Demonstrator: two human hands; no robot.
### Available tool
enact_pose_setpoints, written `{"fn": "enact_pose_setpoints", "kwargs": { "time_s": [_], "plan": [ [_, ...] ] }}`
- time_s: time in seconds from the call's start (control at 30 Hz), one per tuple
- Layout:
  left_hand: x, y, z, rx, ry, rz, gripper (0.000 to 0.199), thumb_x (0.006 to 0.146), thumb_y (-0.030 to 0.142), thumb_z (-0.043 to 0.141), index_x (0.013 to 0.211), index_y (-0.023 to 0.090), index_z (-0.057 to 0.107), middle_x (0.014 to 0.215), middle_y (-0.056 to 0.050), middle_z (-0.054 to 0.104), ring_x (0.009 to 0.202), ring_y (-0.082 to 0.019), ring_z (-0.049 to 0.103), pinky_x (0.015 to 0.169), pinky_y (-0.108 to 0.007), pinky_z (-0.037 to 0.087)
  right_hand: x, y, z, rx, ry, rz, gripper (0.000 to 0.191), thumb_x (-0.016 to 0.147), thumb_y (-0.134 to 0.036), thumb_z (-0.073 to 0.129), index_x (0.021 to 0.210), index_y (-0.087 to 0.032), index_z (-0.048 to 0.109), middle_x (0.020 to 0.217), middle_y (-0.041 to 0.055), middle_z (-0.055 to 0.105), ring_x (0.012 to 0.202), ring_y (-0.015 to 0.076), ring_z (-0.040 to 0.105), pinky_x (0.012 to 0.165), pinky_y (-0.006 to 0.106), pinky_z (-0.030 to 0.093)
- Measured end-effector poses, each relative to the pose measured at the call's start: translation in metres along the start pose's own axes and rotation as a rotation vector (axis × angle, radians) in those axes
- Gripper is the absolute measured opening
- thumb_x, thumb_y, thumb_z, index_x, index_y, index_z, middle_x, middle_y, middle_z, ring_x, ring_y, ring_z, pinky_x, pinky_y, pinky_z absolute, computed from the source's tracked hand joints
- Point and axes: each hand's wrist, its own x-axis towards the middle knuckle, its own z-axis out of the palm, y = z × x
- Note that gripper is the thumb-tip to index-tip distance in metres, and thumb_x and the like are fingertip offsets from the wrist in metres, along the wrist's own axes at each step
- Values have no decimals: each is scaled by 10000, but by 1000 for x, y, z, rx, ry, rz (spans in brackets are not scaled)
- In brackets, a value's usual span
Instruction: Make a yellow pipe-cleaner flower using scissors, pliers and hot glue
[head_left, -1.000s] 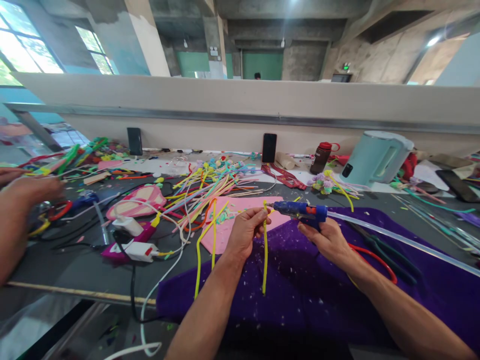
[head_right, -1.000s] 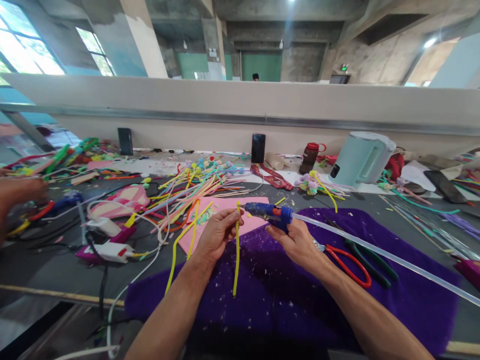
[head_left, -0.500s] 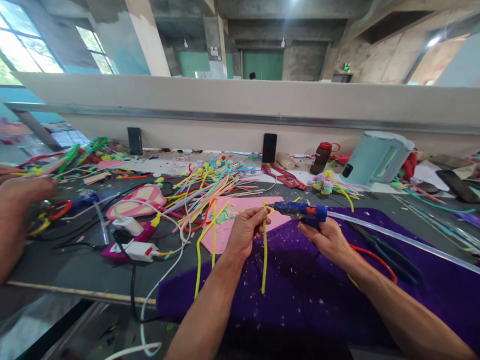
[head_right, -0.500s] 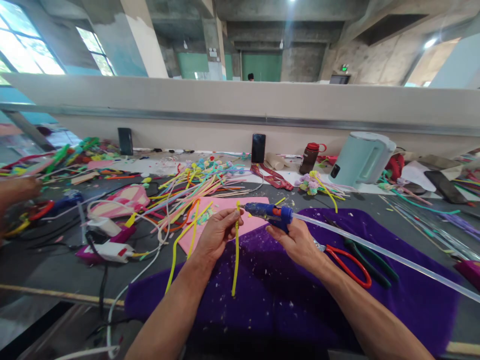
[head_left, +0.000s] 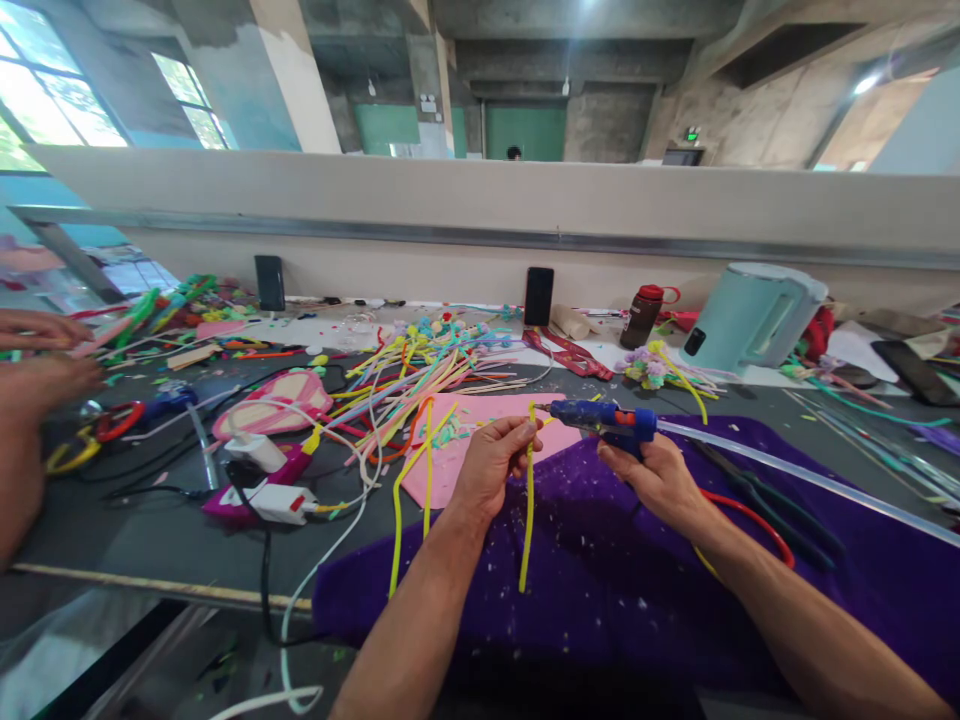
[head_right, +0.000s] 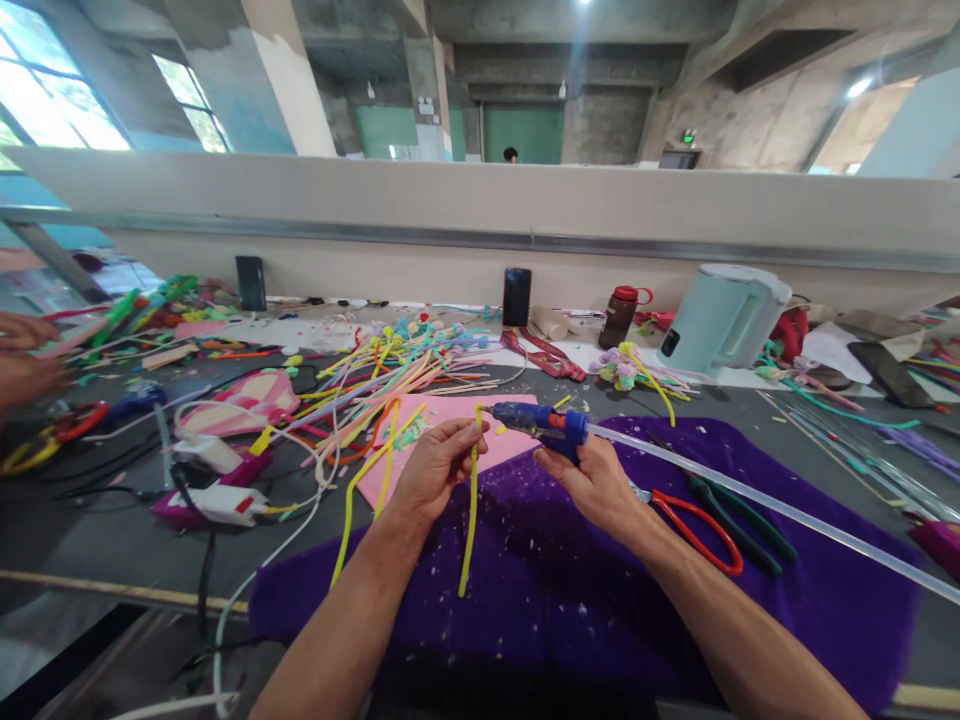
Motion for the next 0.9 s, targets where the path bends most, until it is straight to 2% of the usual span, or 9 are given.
{"fn": "enact_pose_setpoints", "kwargs": {
  "time_s": [0.13,0.33,0.57,0.7,0.9],
  "plan": [
    [0,1,1,12,-2,2,303,629,397,697,771,131,675,603,-10,588,405,-31,415,352,-158,234,0,3,2,10,29,25,281,834,-396,478,685,-166,541,557,-15,469,515,115,413,478,229,327],
    [0,2,1,-13,7,-1,292,624,385,705,773,136,675,600,-1,587,403,-23,413,359,-154,242,0,3,1,32,-52,12,288,839,-409,469,708,-167,552,536,-24,450,494,112,393,466,227,309],
    [0,2,0,-9,20,-13,303,624,388,700,782,129,676,603,-6,589,400,-29,411,359,-164,237,-1,4,1,57,6,44,304,837,-424,466,705,-162,548,535,-20,460,496,118,419,475,233,332],
    [0,1,0,-15,11,-3,273,633,375,694,776,144,674,601,7,592,404,-24,416,366,-160,231,-1,3,1,43,-7,30,297,834,-409,475,675,-167,544,527,-23,454,484,111,408,466,230,326],
    [0,0,-1,-30,16,-3,282,631,368,698,801,145,681,595,8,593,401,-21,417,365,-161,237,-1,4,2,79,-29,41,266,829,-392,490,734,-159,577,546,-18,482,485,106,406,457,223,324]
  ]
}}
